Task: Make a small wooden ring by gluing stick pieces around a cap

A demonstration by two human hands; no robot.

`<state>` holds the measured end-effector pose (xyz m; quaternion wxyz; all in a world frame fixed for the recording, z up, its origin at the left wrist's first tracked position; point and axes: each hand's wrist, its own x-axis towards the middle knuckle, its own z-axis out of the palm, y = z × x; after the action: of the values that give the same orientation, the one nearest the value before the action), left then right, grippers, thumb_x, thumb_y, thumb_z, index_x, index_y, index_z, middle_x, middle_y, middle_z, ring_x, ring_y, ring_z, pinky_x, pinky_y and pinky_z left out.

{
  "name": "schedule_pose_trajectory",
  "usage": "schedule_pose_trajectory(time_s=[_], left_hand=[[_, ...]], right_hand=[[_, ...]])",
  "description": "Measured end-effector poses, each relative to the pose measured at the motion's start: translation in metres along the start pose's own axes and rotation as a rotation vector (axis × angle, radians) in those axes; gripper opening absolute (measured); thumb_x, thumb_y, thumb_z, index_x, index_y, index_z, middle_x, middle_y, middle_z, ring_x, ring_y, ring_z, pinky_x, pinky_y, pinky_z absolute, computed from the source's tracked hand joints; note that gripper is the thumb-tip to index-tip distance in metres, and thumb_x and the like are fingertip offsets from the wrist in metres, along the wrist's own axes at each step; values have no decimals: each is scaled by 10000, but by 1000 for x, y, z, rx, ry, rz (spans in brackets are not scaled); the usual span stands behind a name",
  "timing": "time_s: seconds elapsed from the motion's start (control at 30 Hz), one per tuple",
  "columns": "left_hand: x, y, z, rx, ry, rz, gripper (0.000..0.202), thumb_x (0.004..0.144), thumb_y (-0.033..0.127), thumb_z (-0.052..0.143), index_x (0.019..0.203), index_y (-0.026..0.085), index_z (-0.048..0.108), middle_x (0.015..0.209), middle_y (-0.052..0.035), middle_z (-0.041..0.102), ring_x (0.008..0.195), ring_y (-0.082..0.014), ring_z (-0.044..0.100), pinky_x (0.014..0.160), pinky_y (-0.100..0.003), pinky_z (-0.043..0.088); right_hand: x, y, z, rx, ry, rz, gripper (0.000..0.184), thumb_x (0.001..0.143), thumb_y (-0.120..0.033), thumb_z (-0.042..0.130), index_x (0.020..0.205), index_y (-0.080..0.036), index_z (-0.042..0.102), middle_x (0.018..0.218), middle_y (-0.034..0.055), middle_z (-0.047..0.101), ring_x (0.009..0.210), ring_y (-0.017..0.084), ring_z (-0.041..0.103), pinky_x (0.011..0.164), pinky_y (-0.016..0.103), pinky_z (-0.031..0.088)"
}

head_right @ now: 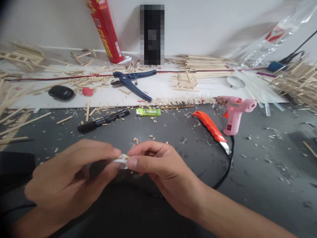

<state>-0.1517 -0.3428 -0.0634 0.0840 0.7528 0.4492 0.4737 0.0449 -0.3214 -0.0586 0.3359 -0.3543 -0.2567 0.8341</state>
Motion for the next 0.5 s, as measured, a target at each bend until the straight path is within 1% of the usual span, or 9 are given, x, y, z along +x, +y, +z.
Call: schedule_pose_trajectory(time_s=[0.17,0.33,0.5], left_hand=[[2,1,-1,7,-15,2,165,946,99,744,1012,248,719,924,55,800,771,-64,748,763,-136,600],[2,1,-2,12,-41,9,144,954,103,740,1008,235,718,926,46,804,801,-66,760,792,-123,605],[2,2,-3,32,-35,11,121,959,116,738,997,230,726,919,45,805,798,-58,754,787,-107,594]], right_hand=[[2,-1,0,-18,-12,-22,85,801,-219,925,801,-229,841,724,-52,701,699,48,565,669,164,417],[1,-1,0,-35,-28,-57,84,800,-217,927,801,-227,844,722,-54,714,701,50,577,679,169,438],[1,-2,0,-69,-19,-71,80,809,-207,921,810,-239,847,742,-61,729,719,49,592,693,167,450]])
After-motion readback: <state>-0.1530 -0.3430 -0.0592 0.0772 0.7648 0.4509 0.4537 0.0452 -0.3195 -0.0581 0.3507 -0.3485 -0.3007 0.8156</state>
